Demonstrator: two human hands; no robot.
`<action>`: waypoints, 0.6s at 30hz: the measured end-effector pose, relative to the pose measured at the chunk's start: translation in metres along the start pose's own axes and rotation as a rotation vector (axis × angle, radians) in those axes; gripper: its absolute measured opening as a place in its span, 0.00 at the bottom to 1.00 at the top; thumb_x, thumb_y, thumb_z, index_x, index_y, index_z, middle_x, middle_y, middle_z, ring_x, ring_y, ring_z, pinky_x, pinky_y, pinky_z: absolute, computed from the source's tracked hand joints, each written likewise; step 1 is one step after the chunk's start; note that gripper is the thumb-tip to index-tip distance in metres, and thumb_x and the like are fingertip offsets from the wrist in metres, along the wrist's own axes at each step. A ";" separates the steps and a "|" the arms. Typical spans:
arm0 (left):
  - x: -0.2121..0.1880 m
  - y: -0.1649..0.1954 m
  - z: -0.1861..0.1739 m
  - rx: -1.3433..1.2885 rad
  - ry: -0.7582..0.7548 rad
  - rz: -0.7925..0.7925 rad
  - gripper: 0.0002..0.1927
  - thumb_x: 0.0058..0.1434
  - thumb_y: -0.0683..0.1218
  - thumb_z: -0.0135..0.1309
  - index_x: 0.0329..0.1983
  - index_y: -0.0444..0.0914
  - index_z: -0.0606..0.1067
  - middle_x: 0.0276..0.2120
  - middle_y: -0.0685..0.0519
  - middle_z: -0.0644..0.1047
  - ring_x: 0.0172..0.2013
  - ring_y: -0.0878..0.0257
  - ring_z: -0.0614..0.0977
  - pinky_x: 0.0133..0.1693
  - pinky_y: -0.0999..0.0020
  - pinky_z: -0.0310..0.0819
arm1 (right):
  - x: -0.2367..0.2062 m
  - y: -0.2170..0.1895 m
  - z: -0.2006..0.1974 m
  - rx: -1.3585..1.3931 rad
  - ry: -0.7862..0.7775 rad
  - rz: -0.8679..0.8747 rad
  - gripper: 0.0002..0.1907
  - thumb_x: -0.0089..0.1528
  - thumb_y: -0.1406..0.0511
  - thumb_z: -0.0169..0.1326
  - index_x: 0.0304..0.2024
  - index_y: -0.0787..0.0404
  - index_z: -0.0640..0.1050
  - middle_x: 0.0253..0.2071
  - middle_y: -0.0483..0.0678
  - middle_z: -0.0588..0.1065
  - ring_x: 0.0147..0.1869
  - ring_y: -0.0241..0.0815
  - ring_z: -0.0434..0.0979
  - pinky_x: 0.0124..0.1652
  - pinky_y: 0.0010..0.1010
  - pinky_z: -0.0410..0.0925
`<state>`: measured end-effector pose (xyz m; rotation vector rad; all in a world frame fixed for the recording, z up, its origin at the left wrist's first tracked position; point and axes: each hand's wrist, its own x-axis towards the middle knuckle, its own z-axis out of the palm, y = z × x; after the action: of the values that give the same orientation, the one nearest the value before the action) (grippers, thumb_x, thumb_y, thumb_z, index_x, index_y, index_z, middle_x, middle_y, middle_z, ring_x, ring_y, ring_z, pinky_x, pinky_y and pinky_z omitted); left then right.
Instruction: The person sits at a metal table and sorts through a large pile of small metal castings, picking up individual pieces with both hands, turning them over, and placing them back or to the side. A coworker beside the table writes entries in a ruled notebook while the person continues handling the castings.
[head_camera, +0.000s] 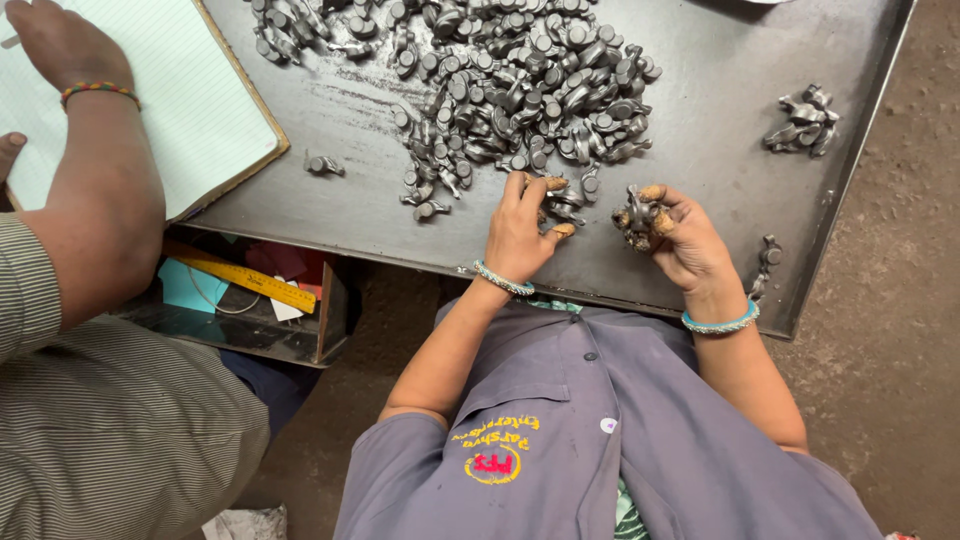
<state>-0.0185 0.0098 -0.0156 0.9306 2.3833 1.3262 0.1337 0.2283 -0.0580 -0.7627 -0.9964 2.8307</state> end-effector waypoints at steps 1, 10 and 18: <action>0.000 0.000 0.001 -0.002 0.007 -0.002 0.32 0.45 0.41 0.72 0.54 0.38 0.74 0.46 0.46 0.70 0.45 0.43 0.78 0.42 0.52 0.74 | -0.001 0.000 0.000 -0.007 0.004 0.008 0.24 0.58 0.62 0.68 0.52 0.63 0.75 0.44 0.51 0.80 0.47 0.44 0.83 0.47 0.33 0.76; -0.001 -0.003 -0.003 0.010 0.055 -0.002 0.31 0.44 0.42 0.72 0.53 0.39 0.75 0.46 0.46 0.70 0.44 0.44 0.78 0.42 0.52 0.74 | 0.009 -0.030 0.018 -0.500 -0.122 0.068 0.18 0.60 0.69 0.65 0.50 0.69 0.77 0.43 0.54 0.80 0.44 0.41 0.80 0.43 0.30 0.73; -0.003 0.001 -0.004 0.002 0.010 -0.057 0.29 0.45 0.41 0.71 0.52 0.40 0.76 0.46 0.45 0.69 0.41 0.45 0.78 0.41 0.52 0.73 | 0.022 -0.033 0.090 -1.051 0.100 -0.337 0.22 0.55 0.71 0.68 0.51 0.61 0.79 0.42 0.49 0.76 0.44 0.41 0.74 0.45 0.28 0.69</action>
<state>-0.0180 0.0059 -0.0130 0.8522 2.4002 1.3106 0.0693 0.2069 0.0125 -0.6441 -2.3285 1.8227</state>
